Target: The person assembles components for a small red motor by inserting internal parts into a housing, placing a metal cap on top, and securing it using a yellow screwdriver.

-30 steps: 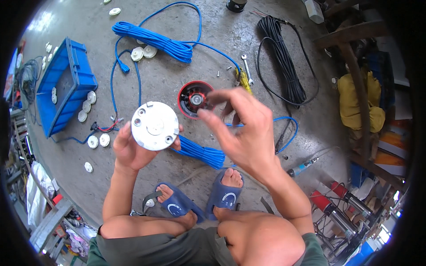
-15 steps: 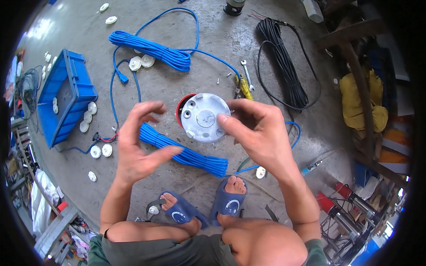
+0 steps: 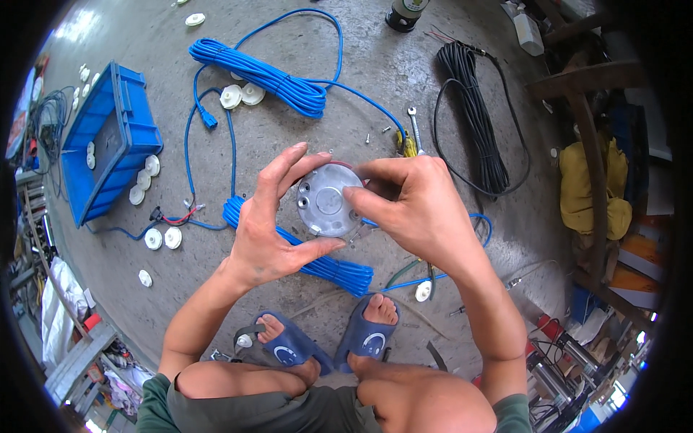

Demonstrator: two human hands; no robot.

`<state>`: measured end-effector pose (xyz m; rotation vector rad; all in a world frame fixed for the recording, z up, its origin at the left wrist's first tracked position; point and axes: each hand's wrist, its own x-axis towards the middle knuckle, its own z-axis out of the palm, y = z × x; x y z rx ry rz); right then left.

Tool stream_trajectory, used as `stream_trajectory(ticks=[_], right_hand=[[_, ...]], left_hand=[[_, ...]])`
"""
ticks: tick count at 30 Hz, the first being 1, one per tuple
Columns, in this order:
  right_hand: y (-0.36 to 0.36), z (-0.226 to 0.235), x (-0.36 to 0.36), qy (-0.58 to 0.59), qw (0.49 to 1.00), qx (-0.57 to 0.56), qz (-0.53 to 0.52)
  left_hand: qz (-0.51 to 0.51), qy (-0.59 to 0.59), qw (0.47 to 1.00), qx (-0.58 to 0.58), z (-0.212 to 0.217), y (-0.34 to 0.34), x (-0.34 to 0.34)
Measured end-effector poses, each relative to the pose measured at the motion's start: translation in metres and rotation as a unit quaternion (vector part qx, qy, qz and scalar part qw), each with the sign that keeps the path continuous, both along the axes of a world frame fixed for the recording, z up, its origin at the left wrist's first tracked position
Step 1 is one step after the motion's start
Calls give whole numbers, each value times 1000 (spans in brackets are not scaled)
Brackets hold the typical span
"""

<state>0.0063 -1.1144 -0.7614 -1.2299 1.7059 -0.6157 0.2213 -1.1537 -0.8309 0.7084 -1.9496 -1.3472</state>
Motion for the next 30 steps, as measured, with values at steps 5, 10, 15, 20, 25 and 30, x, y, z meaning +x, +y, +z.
stream_trajectory(ticks=[5, 10, 15, 20, 25, 30], right_hand=[[4, -12, -8, 21, 999, -34, -37], [24, -28, -22, -33, 999, 1, 25], [35, -50, -19, -93, 996, -5, -10], [38, -55, -24, -187, 982, 9, -26], [37, -56, -23, -229, 972, 31, -50], [38, -62, -24, -286, 953, 46, -85]], left_hand=[[38, 19, 998, 36, -4, 9, -7], [51, -7, 999, 17, -3, 14, -13], [68, -52, 996, -37, 2, 12, -14], [64, -77, 991, -85, 8, 11, -18], [67, -83, 991, -81, 10, 12, -19], [61, -87, 991, -87, 9, 11, -17]])
